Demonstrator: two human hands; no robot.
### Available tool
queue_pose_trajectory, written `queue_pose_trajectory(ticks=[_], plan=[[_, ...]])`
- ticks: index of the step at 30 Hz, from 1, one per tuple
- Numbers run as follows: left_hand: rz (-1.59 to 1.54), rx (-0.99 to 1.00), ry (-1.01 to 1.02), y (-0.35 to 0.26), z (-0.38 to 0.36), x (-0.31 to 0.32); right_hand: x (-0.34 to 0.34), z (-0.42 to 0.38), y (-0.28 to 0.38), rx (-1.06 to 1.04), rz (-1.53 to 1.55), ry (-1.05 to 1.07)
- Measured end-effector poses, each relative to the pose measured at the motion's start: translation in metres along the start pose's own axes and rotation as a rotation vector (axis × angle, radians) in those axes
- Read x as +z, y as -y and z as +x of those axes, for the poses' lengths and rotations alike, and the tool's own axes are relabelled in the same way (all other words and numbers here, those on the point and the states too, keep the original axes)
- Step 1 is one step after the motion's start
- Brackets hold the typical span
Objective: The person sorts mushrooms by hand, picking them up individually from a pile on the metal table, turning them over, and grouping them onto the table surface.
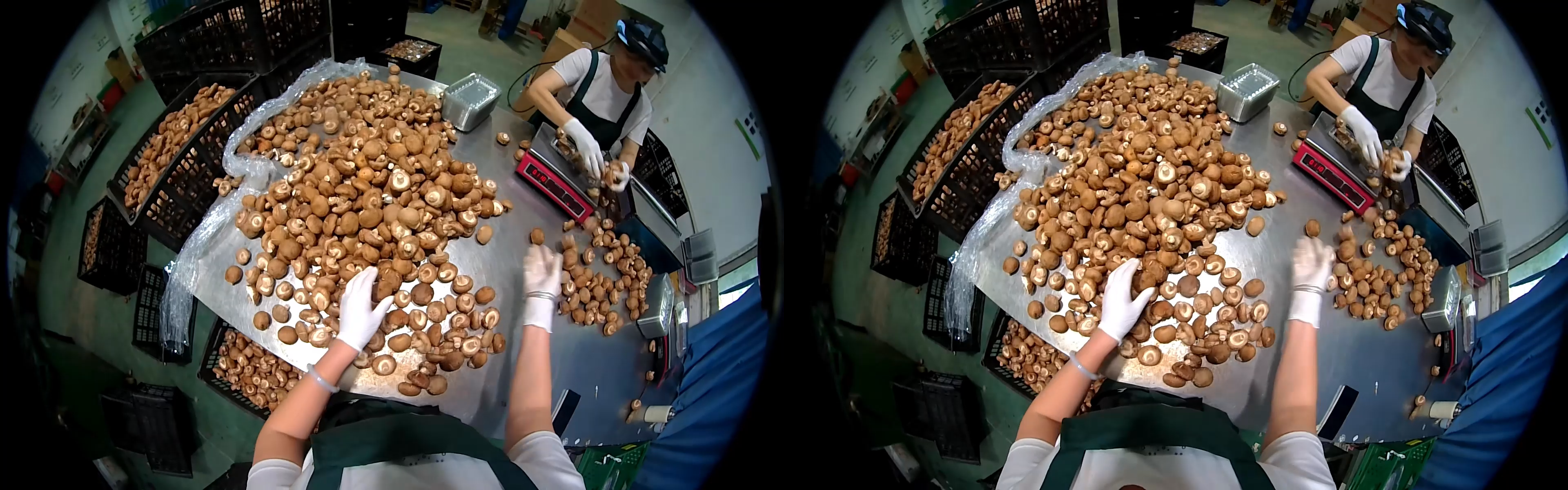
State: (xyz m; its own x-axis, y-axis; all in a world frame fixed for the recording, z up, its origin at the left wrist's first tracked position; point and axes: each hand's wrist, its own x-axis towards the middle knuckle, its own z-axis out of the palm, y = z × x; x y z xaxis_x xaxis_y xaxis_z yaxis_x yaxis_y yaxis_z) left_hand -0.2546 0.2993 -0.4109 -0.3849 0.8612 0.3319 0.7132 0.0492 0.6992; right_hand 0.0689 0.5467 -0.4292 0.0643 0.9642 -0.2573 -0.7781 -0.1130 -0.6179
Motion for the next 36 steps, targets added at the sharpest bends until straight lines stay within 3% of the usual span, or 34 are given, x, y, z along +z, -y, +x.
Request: queue_pose_trajectory(ticks=[2,6,8,10,11,12,13,14,16,17,19,21,22,24,25,26,28,30,32,34,36], plan=[[0.2,0.007,0.08,-0.005,0.013,0.015,0.053,-0.04,-0.035,0.121,-0.441,0.079],[0.398,0.1,0.174,0.008,0.022,0.035,0.109,-0.08,-0.12,-0.091,-1.074,0.529],[0.325,0.102,0.128,0.006,0.02,0.028,0.124,-0.09,-0.155,-0.47,-1.399,0.607],[0.171,0.11,0.009,-0.002,0.016,0.011,0.131,-0.101,-0.17,-0.657,-1.597,0.685],[0.028,0.078,-0.062,-0.006,0.015,0.002,0.128,-0.102,-0.172,-0.654,-1.597,0.683],[-0.188,-0.074,-0.066,-0.01,0.011,-0.009,0.122,-0.101,-0.175,-0.664,-1.544,0.729],[-0.6,-0.334,-0.012,-0.014,0.008,-0.023,0.12,-0.102,-0.176,-0.675,-1.489,0.779],[-1.015,-0.592,0.039,-0.013,0.007,-0.034,0.117,-0.103,-0.172,-0.602,-1.361,0.742],[-1.66,-0.693,0.066,0.004,-0.003,-0.047,0.116,-0.098,-0.165,-0.105,-0.947,0.546],[-1.437,-0.55,0.069,0.015,-0.011,-0.041,0.117,-0.091,-0.161,-0.081,-0.853,0.505],[-1.823,-0.733,0.014,0.021,-0.015,-0.043,0.126,-0.074,-0.159,-0.101,-0.841,0.495],[-1.809,-0.717,-0.005,0.021,-0.016,-0.04,0.145,-0.065,-0.167,-0.32,-1.003,0.569],[-1.89,-0.748,-0.005,0.022,-0.016,-0.04,0.157,-0.065,-0.165,-0.525,-1.258,0.599],[-1.883,-0.735,0.018,0.017,-0.015,-0.043,0.164,-0.063,-0.172,-0.701,-1.713,0.76],[-1.873,-0.7,0.042,0.012,-0.016,-0.049,0.165,-0.062,-0.174,-0.527,-1.849,0.791],[-1.864,-0.668,0.068,0.008,-0.016,-0.054,0.164,-0.06,-0.174,-0.525,-1.85,0.785],[-1.777,-0.588,0.148,0.0,-0.017,-0.076,0.159,-0.053,-0.169,-0.363,-1.308,0.734],[-1.78,-0.555,0.149,0.002,-0.03,-0.088,0.148,-0.063,-0.148,-0.003,-0.811,0.645],[-1.841,-0.57,0.154,0.003,-0.038,-0.097,0.125,-0.069,-0.136,0.244,-0.556,0.586],[-1.884,-0.584,0.176,0.003,-0.045,-0.1,0.118,-0.08,-0.127,0.279,-0.475,0.6],[-1.893,-0.574,0.161,0.003,-0.052,-0.1,0.121,-0.101,-0.114,0.463,-0.258,0.586]])
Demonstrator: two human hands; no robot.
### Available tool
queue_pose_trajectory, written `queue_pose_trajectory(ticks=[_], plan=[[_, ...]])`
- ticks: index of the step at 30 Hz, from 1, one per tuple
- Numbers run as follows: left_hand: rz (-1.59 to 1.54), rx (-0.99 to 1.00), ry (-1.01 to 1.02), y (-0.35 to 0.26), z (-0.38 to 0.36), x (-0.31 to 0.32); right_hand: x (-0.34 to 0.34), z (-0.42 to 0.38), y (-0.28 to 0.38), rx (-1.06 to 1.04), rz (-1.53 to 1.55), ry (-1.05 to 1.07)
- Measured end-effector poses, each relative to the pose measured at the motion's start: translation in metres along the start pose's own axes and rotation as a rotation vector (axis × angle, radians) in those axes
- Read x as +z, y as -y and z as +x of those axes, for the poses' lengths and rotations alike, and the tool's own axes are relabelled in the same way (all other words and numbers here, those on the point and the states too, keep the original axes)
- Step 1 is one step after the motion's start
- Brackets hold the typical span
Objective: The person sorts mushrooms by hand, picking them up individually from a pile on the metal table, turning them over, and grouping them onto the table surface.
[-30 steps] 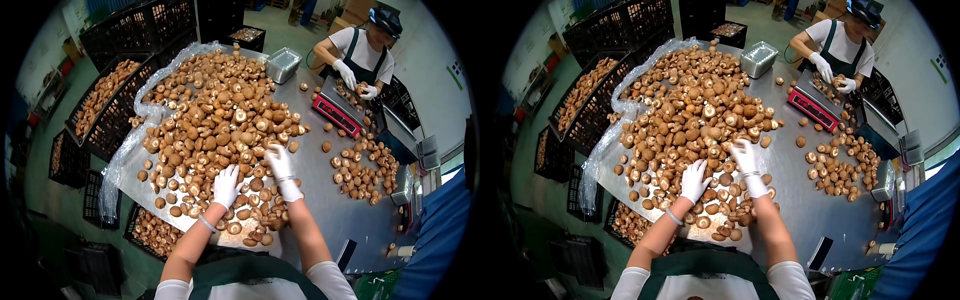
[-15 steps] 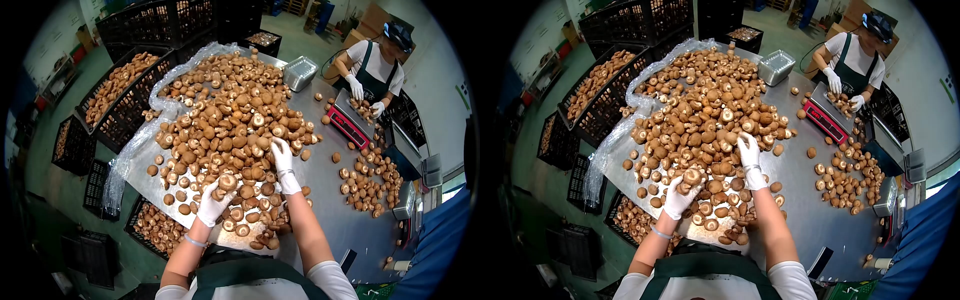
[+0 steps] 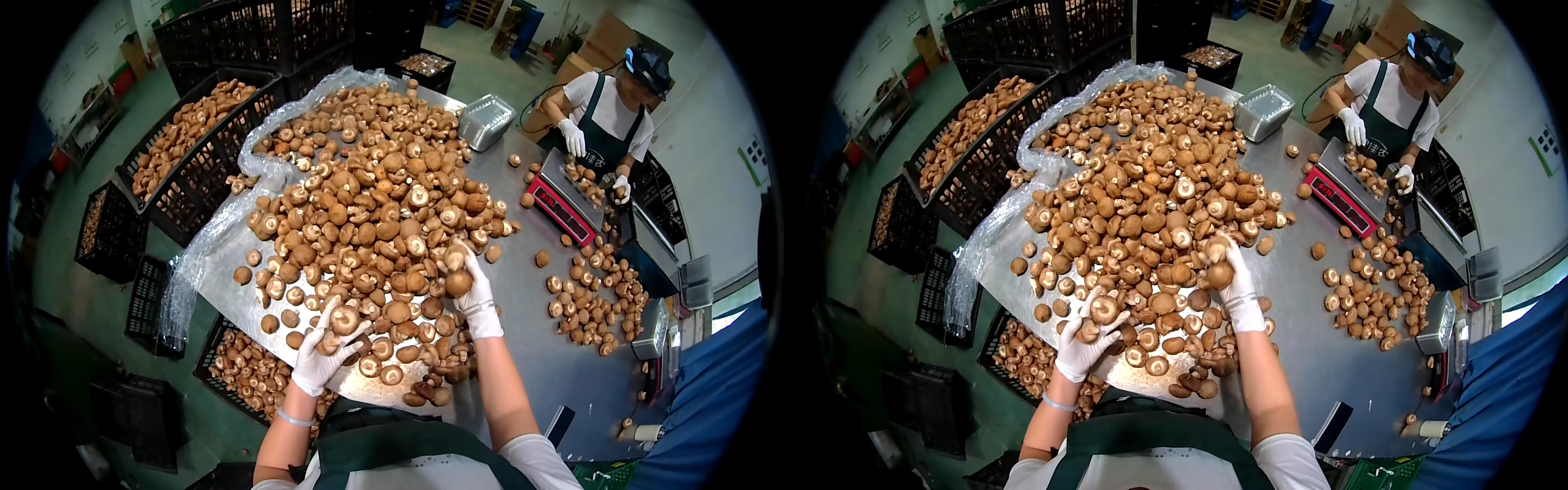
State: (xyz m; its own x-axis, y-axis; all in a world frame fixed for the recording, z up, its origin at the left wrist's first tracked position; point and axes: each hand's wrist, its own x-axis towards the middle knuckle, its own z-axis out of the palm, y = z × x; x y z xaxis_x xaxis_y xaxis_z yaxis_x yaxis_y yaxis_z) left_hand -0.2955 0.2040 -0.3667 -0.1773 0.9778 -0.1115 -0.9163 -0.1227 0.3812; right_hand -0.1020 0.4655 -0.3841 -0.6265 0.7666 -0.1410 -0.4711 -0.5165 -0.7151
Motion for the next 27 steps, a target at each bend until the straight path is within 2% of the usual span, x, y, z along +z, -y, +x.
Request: queue_pose_trajectory(ticks=[2,4,5,6,9,10,11,12,13,14,15,16,18,20,21,22,23,24,25,27], plan=[[-0.007,0.015,-0.006,-0.001,-0.007,-0.003,0.004,-0.013,-0.014,0.083,0.02,0.024],[0.079,0.046,-0.039,-0.006,-0.017,-0.008,0.011,-0.03,-0.031,0.13,0.03,0.163],[0.095,0.047,-0.071,-0.009,-0.025,-0.011,0.014,-0.041,-0.037,0.195,0.087,0.12],[0.116,0.06,-0.133,-0.013,-0.033,-0.009,0.02,-0.047,-0.044,0.185,0.086,-0.043],[0.314,0.17,-0.276,-0.031,-0.069,-0.017,-0.012,-0.053,-0.028,0.336,0.195,-0.013],[0.316,0.209,-0.34,-0.037,-0.084,-0.026,-0.007,-0.055,-0.01,0.299,0.166,-0.139],[0.379,0.241,-0.4,-0.042,-0.1,-0.043,-0.035,-0.048,-0.001,0.333,0.354,-0.218],[0.441,0.275,-0.458,-0.046,-0.113,-0.06,-0.042,-0.043,0.018,0.229,0.314,-0.391],[0.481,0.308,-0.526,-0.049,-0.123,-0.07,-0.061,-0.041,0.037,0.108,0.389,-0.452],[0.519,0.345,-0.599,-0.051,-0.135,-0.08,-0.082,-0.035,0.059,-0.017,0.477,-0.632],[0.669,0.323,-0.779,-0.051,-0.148,-0.103,-0.11,-0.031,0.08,-0.195,0.562,-0.658],[0.9,0.273,-0.959,-0.051,-0.156,-0.113,-0.157,-0.027,0.1,-0.411,0.635,-0.528],[1.949,0.302,-1.099,-0.046,-0.176,-0.153,-0.198,-0.034,0.135,-0.647,0.727,-0.749],[1.725,0.35,-1.039,-0.044,-0.161,-0.13,-0.198,-0.041,0.133,-0.603,0.644,-0.808],[1.7,0.357,-1.04,-0.041,-0.148,-0.119,-0.173,-0.042,0.118,-0.514,0.478,-0.713],[1.674,0.364,-1.039,-0.038,-0.13,-0.107,-0.147,-0.044,0.097,-0.425,0.198,-0.618],[1.749,0.431,-0.983,-0.034,-0.111,-0.099,-0.086,-0.048,0.077,-0.302,-0.166,-0.612],[1.826,0.497,-0.918,-0.032,-0.091,-0.088,-0.039,-0.055,0.057,-0.225,-0.369,-0.489],[1.815,0.529,-0.825,-0.031,-0.069,-0.075,-0.028,-0.044,0.029,-0.087,-0.435,-0.43],[1.87,0.625,-0.679,-0.025,-0.027,-0.053,0.017,-0.048,-0.012,-0.065,-0.904,-0.104]])
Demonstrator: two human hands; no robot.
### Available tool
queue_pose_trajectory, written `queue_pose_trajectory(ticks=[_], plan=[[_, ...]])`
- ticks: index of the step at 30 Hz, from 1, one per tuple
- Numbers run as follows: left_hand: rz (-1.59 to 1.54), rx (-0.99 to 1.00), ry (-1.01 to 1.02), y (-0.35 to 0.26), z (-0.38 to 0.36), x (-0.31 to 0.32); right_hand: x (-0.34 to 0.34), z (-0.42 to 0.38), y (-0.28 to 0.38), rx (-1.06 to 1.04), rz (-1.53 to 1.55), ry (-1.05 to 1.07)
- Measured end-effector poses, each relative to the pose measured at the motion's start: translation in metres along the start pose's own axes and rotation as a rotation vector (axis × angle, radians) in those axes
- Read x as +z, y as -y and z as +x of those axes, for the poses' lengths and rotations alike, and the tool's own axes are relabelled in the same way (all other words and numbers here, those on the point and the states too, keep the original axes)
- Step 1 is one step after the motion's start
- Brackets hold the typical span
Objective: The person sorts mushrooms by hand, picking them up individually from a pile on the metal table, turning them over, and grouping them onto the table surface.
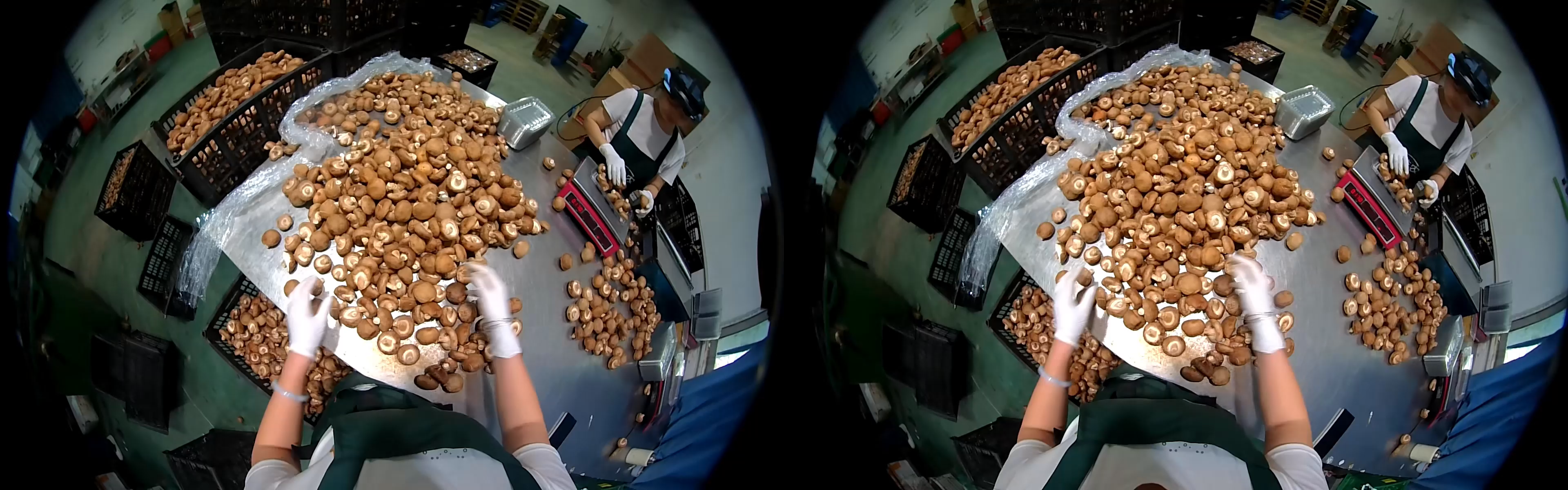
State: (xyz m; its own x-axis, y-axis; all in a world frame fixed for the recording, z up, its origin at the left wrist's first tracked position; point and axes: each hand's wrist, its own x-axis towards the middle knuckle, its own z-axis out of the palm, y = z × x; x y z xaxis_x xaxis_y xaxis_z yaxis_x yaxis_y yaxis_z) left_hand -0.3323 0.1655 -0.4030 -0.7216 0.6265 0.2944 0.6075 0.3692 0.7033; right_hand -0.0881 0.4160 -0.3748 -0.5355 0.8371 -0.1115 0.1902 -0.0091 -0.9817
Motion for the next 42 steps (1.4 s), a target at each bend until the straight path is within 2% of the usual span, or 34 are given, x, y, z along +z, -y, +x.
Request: queue_pose_trajectory(ticks=[1,2,3,5,7,9,11,12,13,15,16,17,18,19,20,21,25,28,31,33,34,35,37,39,40,41,42], plan=[[0.035,0.086,-0.019,-0.008,0.01,0.016,0.019,0.009,-0.035,-0.297,-0.354,0.058],[0.056,0.126,0.018,-0.014,0.02,0.03,0.036,0.003,-0.021,-0.393,-0.52,0.17],[0.076,0.164,0.054,-0.019,0.027,0.043,0.052,0.003,-0.033,-0.484,-0.775,0.18],[0.08,0.148,0.159,-0.022,0.034,0.062,0.067,0.001,-0.04,-0.473,-0.949,0.258],[-0.029,0.11,0.194,-0.02,0.035,0.064,0.062,0.006,-0.049,-0.475,-0.815,0.199],[-0.108,0.111,0.1,-0.018,0.028,0.046,0.046,0.008,-0.043,-0.375,-0.414,0.167],[-0.151,0.042,-0.053,-0.006,0.015,0.016,0.022,0.001,-0.024,0.148,0.112,0.195],[-0.233,-0.105,-0.076,0.0,0.007,-0.004,0.014,-0.002,-0.03,0.084,0.24,0.159],[-0.055,-0.115,-0.16,0.019,-0.004,-0.015,0.011,-0.003,-0.04,0.006,0.26,0.165],[0.392,0.012,-0.205,0.044,-0.02,-0.032,0.026,-0.022,-0.006,0.236,0.043,0.234],[0.394,0.051,-0.186,0.037,-0.021,-0.035,0.043,-0.027,-0.008,0.072,-0.154,0.276],[0.395,0.087,-0.17,0.027,-0.023,-0.036,0.061,-0.034,-0.007,-0.199,-0.339,0.294],[0.344,0.155,-0.14,0.014,-0.023,-0.033,0.077,-0.04,-0.004,-0.305,-0.57,0.308],[0.301,0.192,-0.093,0.005,-0.022,-0.024,0.093,-0.042,-0.011,-0.533,-0.897,0.282],[0.301,0.152,0.082,-0.014,-0.016,-0.021,0.106,-0.043,-0.012,-0.581,-1.04,0.298],[0.392,0.238,0.039,-0.019,-0.021,-0.003,0.116,-0.044,-0.012,-0.629,-1.183,0.309],[0.476,0.281,0.337,-0.023,-0.017,0.04,0.131,-0.044,-0.033,-0.554,-1.257,0.309],[0.611,0.267,0.432,-0.034,-0.012,0.052,0.124,-0.051,-0.041,-0.532,-1.177,0.315],[0.575,0.268,0.422,-0.032,-0.013,0.056,0.112,-0.054,-0.046,-0.552,-1.065,0.329],[0.475,0.238,0.458,-0.024,-0.017,0.053,0.108,-0.048,-0.052,-0.556,-0.979,0.301],[0.228,0.175,0.387,-0.017,-0.021,0.052,0.107,-0.046,-0.049,-0.557,-0.895,0.277],[-0.019,0.108,0.315,-0.009,-0.024,0.053,0.104,-0.044,-0.046,-0.489,-0.841,0.259],[-0.121,0.112,0.265,-0.012,-0.024,0.044,0.096,-0.038,-0.048,-0.372,-0.63,0.258],[-0.943,-0.472,0.434,-0.012,-0.026,0.037,0.089,-0.03,-0.049,-0.319,-0.453,0.244],[-1.073,-0.511,0.465,-0.014,-0.026,0.033,0.086,-0.027,-0.055,-0.227,-0.3,0.245],[-1.076,-0.515,0.462,-0.017,-0.026,0.03,0.083,-0.023,-0.061,-0.133,-0.149,0.241],[-1.193,-0.598,0.479,-0.021,-0.025,0.026,0.08,-0.02,-0.056,0.02,0.058,0.276]])
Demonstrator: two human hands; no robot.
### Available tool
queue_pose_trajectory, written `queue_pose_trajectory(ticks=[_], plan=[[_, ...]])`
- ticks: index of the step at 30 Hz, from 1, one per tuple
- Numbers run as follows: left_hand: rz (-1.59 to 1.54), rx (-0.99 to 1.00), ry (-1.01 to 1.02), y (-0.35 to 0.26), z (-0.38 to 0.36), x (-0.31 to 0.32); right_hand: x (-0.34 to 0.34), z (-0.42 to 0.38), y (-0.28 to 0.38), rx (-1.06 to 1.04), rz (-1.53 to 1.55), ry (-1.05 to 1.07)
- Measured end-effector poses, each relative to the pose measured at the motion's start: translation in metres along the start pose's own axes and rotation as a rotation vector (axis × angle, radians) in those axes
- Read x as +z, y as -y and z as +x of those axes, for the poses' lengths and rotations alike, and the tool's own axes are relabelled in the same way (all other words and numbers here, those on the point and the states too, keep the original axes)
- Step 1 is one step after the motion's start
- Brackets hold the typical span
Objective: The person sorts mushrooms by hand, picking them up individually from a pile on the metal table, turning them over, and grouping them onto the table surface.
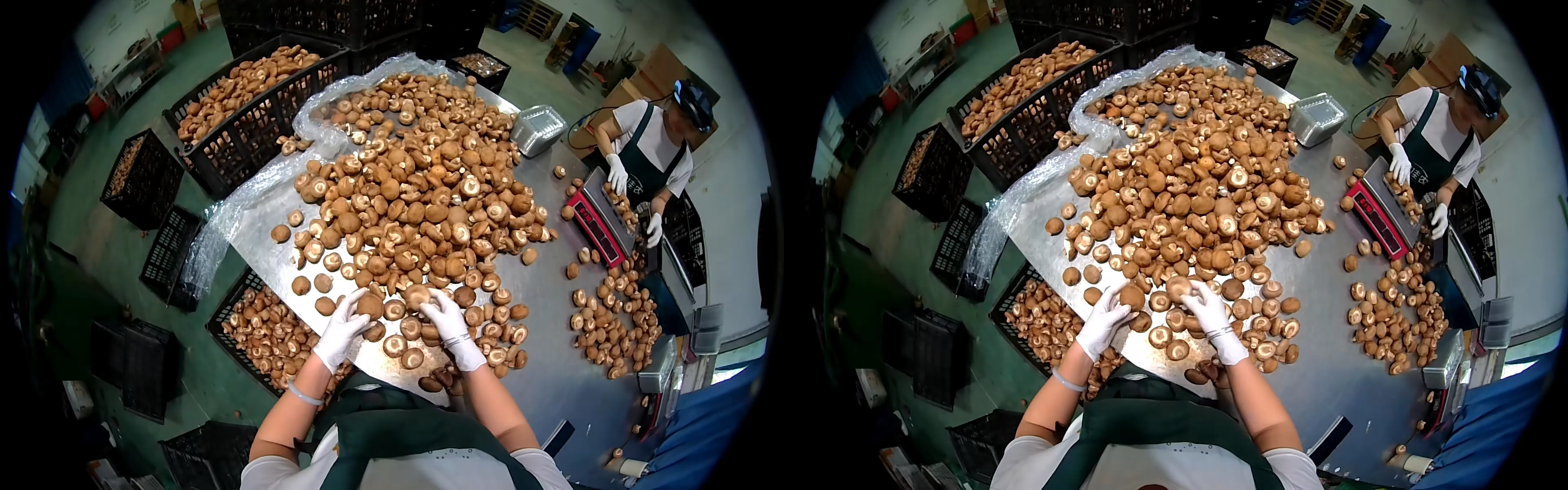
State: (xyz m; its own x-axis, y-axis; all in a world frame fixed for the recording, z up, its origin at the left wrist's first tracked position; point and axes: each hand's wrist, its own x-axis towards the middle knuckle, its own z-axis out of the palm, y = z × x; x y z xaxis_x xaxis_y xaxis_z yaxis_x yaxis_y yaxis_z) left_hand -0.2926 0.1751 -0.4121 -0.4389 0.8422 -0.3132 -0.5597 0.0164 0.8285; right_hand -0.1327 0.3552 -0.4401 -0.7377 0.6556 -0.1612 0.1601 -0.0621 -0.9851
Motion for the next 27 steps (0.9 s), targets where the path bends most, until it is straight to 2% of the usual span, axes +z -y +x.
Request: queue_pose_trajectory(ticks=[1,2,7,10,11,13,15,19,21,23,25,26,27], plan=[[-0.129,-0.062,0.015,-0.004,-0.003,0.004,-0.009,-0.002,0.011,0.167,0.094,0.047],[-0.161,-0.074,0.052,-0.007,-0.005,0.008,-0.011,-0.002,0.009,0.203,0.253,0.037],[-0.418,-0.22,0.187,0.004,0.001,0.014,-0.024,-0.006,0.016,0.23,0.748,-0.088],[-0.042,-0.27,0.151,0.012,0.006,0.033,-0.029,-0.008,0.013,0.303,0.877,-0.156],[0.128,-0.244,0.256,0.036,0.018,0.024,-0.028,-0.011,0.01,0.318,0.947,-0.135],[0.183,-0.211,0.255,0.015,0.007,0.066,-0.017,-0.007,-0.013,0.26,0.956,-0.199],[0.173,-0.173,0.24,0.015,0.007,0.082,0.001,-0.012,0.003,0.126,0.884,-0.199],[-0.046,-0.195,0.17,0.02,0.011,0.067,-0.006,-0.026,0.046,0.038,0.818,-0.111],[-0.104,-0.058,0.114,0.018,0.008,0.059,-0.023,-0.036,0.052,-0.011,0.645,-0.027],[-0.087,0.054,0.068,0.015,0.005,0.051,-0.026,-0.044,0.053,-0.107,0.774,0.116],[-0.039,0.126,0.007,0.0,-0.003,0.061,-0.025,-0.055,0.043,0.058,0.867,0.146],[0.004,0.041,-0.014,-0.007,-0.007,0.065,-0.022,-0.059,0.019,0.182,0.778,0.132],[0.363,0.3,-0.025,0.006,-0.001,0.061,-0.015,-0.061,0.017,0.21,0.801,0.209]])
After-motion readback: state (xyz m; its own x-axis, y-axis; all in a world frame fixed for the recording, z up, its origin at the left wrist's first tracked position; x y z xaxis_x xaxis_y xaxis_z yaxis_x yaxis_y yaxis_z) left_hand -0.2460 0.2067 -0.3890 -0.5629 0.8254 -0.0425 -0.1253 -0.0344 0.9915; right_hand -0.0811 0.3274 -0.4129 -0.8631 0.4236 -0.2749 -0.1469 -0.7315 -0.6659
